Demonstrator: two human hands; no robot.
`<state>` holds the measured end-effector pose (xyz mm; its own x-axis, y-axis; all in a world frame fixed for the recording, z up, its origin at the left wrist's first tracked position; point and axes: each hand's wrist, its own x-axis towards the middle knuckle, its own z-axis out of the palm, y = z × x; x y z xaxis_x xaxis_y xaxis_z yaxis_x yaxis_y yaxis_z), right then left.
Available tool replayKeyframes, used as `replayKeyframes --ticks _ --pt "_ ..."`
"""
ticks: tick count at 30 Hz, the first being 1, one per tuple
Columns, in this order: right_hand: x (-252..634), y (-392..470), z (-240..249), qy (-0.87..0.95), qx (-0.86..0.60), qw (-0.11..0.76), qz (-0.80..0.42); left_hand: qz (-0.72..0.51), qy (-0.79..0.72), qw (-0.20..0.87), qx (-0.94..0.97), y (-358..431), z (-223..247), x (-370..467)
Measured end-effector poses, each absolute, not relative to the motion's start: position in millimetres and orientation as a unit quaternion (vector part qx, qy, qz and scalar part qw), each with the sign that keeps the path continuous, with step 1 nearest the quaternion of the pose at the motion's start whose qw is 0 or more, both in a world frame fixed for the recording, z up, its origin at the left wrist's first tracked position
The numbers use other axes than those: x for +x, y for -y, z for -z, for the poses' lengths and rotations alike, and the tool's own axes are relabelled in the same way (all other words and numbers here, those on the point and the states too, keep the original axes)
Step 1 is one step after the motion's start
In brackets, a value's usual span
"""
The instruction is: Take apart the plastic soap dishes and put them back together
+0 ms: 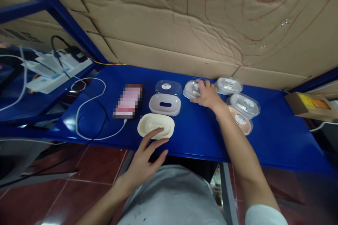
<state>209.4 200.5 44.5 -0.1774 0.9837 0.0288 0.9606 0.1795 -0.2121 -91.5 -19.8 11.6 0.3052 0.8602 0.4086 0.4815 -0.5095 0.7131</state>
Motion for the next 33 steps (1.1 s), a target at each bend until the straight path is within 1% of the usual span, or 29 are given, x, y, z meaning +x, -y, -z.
replayKeyframes --ticks 3,5,6,8,10,12,15,17,18,19,22,24,26,28,30,31,32,33 --pt "210.9 -166.9 -54.6 0.775 -0.604 0.144 -0.121 -0.418 -0.418 0.410 0.694 23.0 -18.2 -74.3" --pt "211.2 -136.0 -64.5 0.782 -0.573 0.187 -0.161 -0.432 -0.386 0.542 0.609 20.0 -19.5 -61.9" --pt "210.4 -119.7 -70.5 0.789 -0.552 0.196 -0.182 -0.441 -0.363 0.600 0.560 16.7 -19.4 -56.0" --pt "205.9 -89.6 -83.5 0.811 -0.502 0.190 -0.232 -0.457 -0.313 0.689 0.467 8.1 -19.4 -45.4" --pt "198.9 -68.7 -94.9 0.826 -0.459 0.160 -0.285 -0.468 -0.287 0.737 0.395 -0.5 -21.6 -37.8" --pt "192.6 -62.5 -101.0 0.832 -0.425 0.145 -0.324 -0.482 -0.295 0.750 0.344 -6.1 -26.1 -33.9" --pt "191.0 -82.6 -95.5 0.817 -0.420 0.182 -0.351 -0.496 -0.327 0.755 0.278 -6.5 -32.5 -34.2" --pt "193.9 -108.8 -82.8 0.788 -0.475 0.223 -0.323 -0.494 -0.333 0.766 0.242 -3.2 -33.8 -36.9" --pt "195.2 -123.0 -74.8 0.767 -0.524 0.233 -0.288 -0.493 -0.333 0.770 0.232 -1.2 -33.5 -38.4" --pt "196.1 -136.9 -66.3 0.747 -0.576 0.222 -0.246 -0.494 -0.333 0.771 0.226 0.7 -32.7 -39.8" --pt "195.5 -170.4 -42.8 0.713 -0.672 0.132 -0.151 -0.501 -0.328 0.769 0.225 4.6 -29.9 -43.2" --pt "193.7 -182.9 -33.0 0.712 -0.685 0.090 -0.128 -0.503 -0.325 0.767 0.232 5.3 -28.4 -44.6" --pt "192.5 -185.4 -30.6 0.713 -0.685 0.077 -0.124 -0.509 -0.320 0.761 0.244 4.7 -26.8 -45.8" --pt "192.0 -176.2 -36.7 0.725 -0.671 0.102 -0.119 -0.515 -0.315 0.753 0.261 3.1 -25.1 -46.9" --pt "191.3 -154.8 -50.2 0.764 -0.608 0.164 -0.140 -0.517 -0.313 0.747 0.277 1.4 -23.4 -48.2" --pt "190.5 -140.4 -58.6 0.793 -0.551 0.201 -0.167 -0.519 -0.314 0.743 0.282 0.6 -22.7 -48.9" --pt "189.2 -124.5 -67.4 0.822 -0.477 0.219 -0.223 -0.520 -0.314 0.741 0.286 0.0 -22.3 -49.5" --pt "187.3 -108.2 -75.6 0.842 -0.404 0.206 -0.291 -0.522 -0.314 0.738 0.290 -0.4 -22.1 -50.1"
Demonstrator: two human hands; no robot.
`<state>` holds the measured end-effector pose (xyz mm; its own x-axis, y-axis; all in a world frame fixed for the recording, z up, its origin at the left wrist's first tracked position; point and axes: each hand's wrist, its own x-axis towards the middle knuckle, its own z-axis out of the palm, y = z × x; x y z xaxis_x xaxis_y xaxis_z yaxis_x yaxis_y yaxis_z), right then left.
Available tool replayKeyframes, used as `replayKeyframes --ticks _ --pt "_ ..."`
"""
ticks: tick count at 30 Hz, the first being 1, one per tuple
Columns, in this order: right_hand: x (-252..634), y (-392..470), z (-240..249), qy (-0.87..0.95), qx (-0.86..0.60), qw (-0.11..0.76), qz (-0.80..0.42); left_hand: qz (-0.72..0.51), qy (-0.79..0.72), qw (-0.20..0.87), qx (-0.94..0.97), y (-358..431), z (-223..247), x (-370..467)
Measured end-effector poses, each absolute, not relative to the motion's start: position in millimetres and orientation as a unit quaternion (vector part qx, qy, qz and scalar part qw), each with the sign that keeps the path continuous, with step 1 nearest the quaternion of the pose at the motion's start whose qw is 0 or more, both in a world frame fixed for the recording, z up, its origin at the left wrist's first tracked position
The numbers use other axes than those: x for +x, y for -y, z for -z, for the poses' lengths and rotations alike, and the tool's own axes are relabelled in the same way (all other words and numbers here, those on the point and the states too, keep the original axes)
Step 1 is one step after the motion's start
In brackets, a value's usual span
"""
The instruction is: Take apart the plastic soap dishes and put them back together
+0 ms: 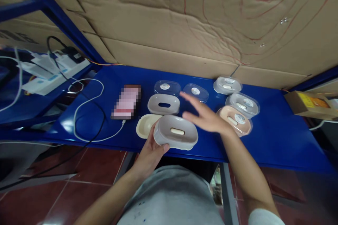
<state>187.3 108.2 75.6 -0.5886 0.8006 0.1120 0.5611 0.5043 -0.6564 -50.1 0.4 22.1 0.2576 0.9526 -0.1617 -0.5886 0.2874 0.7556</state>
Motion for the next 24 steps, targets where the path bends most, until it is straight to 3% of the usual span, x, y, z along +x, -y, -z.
replayKeyframes --ticks 4,15,21,24 --pt "177.2 -58.5 -93.7 0.863 -0.322 0.167 -0.352 -0.525 -0.307 0.733 0.305 -0.2 -22.5 -50.5" --pt "180.9 -35.7 -60.9 0.819 -0.350 0.274 -0.363 -0.511 -0.304 0.749 0.293 6.0 -24.0 -44.1" --pt "201.4 -38.8 -66.9 0.809 -0.411 0.311 -0.284 -0.505 -0.325 0.740 0.302 10.6 -21.8 -38.5" --pt "207.8 -54.5 -64.3 0.805 -0.506 0.249 -0.188 -0.464 -0.337 0.757 0.314 14.8 -16.7 -34.3"
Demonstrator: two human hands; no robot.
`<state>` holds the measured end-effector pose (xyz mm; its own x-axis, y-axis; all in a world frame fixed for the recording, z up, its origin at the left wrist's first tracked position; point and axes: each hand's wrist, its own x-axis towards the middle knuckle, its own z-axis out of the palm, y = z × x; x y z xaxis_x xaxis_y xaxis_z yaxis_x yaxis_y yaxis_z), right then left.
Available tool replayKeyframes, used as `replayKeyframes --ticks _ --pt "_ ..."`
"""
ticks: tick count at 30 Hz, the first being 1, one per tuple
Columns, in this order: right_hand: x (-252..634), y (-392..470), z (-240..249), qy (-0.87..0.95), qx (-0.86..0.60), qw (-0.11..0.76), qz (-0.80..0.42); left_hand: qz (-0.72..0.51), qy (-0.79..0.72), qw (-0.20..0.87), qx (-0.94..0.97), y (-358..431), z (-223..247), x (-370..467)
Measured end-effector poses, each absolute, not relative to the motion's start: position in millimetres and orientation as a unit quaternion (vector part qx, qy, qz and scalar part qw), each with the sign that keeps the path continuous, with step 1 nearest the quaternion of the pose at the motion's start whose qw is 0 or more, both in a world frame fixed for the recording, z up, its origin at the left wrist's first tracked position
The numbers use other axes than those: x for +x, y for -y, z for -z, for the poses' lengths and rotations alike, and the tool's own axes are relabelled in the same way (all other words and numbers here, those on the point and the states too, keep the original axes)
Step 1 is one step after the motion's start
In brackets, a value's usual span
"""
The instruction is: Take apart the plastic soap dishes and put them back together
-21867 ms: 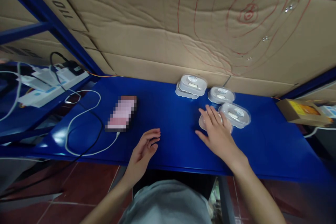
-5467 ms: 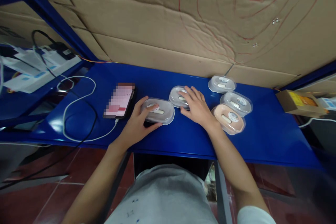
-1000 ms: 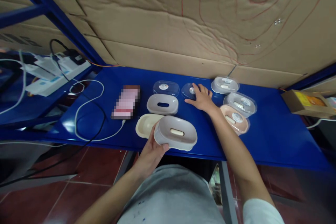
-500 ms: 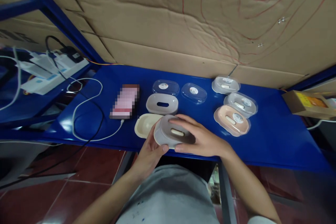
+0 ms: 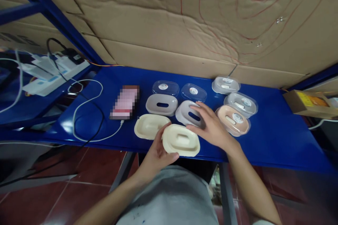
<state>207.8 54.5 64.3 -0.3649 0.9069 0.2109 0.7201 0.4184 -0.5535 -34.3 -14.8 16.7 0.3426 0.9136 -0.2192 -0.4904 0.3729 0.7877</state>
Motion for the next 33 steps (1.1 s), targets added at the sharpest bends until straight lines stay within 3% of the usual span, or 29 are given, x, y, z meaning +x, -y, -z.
replayKeyframes --ticks 3,6,13,20,28,33 --pt "210.4 -76.3 -54.4 0.820 -0.532 0.169 -0.124 -0.429 -0.357 0.762 0.329 18.2 -14.3 -30.5" --pt "211.5 -93.7 -46.6 0.834 -0.526 0.141 -0.095 -0.421 -0.386 0.740 0.355 20.7 -14.8 -29.6" --pt "193.6 -56.0 -62.9 0.855 -0.466 0.196 -0.114 -0.366 -0.441 0.693 0.437 24.5 -13.3 -34.0" --pt "187.0 5.2 -44.6 0.876 -0.448 0.154 -0.093 -0.319 -0.451 0.675 0.488 20.7 -16.9 -43.5" --pt "199.6 20.5 -33.0 0.842 -0.510 0.174 -0.032 -0.413 -0.495 0.455 0.614 30.6 -22.0 -70.7" --pt "199.4 2.6 -37.4 0.829 -0.520 0.202 -0.034 -0.377 -0.464 0.503 0.624 38.7 -20.6 -64.6"
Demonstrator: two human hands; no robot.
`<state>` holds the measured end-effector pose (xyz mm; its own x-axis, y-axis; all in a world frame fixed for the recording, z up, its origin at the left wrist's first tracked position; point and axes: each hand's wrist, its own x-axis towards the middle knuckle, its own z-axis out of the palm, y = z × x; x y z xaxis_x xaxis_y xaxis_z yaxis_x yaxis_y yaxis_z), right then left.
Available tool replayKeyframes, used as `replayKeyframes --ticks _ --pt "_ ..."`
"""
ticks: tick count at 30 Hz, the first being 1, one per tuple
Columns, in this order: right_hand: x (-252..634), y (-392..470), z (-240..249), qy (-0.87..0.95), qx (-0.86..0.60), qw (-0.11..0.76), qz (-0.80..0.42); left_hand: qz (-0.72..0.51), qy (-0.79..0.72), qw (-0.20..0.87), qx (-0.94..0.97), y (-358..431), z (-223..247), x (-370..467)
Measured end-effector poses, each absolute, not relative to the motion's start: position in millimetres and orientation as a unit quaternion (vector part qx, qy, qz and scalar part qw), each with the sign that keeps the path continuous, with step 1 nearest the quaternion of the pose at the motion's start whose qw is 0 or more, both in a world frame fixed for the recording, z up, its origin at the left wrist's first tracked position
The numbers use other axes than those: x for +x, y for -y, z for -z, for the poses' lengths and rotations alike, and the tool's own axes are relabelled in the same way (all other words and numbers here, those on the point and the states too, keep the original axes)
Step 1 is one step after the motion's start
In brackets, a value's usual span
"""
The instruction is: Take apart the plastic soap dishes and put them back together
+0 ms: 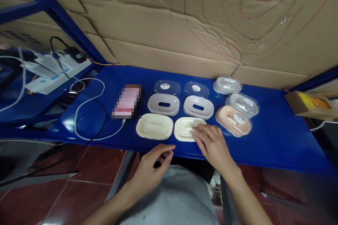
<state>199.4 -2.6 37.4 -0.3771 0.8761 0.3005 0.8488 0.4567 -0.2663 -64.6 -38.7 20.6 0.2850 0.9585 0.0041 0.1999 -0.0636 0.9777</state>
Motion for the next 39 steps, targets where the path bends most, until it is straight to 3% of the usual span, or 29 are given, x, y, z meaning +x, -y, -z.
replayKeyframes --ticks 9,19,23,27,31,36,39 --pt "191.8 -57.3 -29.5 0.807 -0.557 0.195 0.033 -0.324 -0.435 0.632 0.554 52.0 -17.1 -49.6" --pt "177.4 42.0 -25.0 0.852 -0.476 0.196 -0.099 -0.265 -0.360 0.831 0.329 48.4 -3.7 -53.0" --pt "171.9 63.1 -26.9 0.814 -0.486 0.289 -0.132 -0.345 -0.317 0.855 0.225 53.8 -7.4 -45.0" --pt "162.9 52.0 -42.3 0.837 -0.405 0.323 -0.177 -0.401 -0.261 0.867 0.136 55.3 -15.3 -30.4" --pt "173.4 -4.8 -45.7 0.796 -0.479 0.356 -0.097 -0.445 -0.235 0.860 0.086 42.8 -26.1 -21.7" --pt "200.3 -71.9 -35.0 0.797 -0.558 0.229 -0.020 -0.464 -0.245 0.848 0.076 27.3 -25.6 -18.8" --pt "201.5 -64.3 -39.2 0.796 -0.556 0.239 -0.016 -0.464 -0.233 0.852 0.070 21.0 -22.3 -16.6"
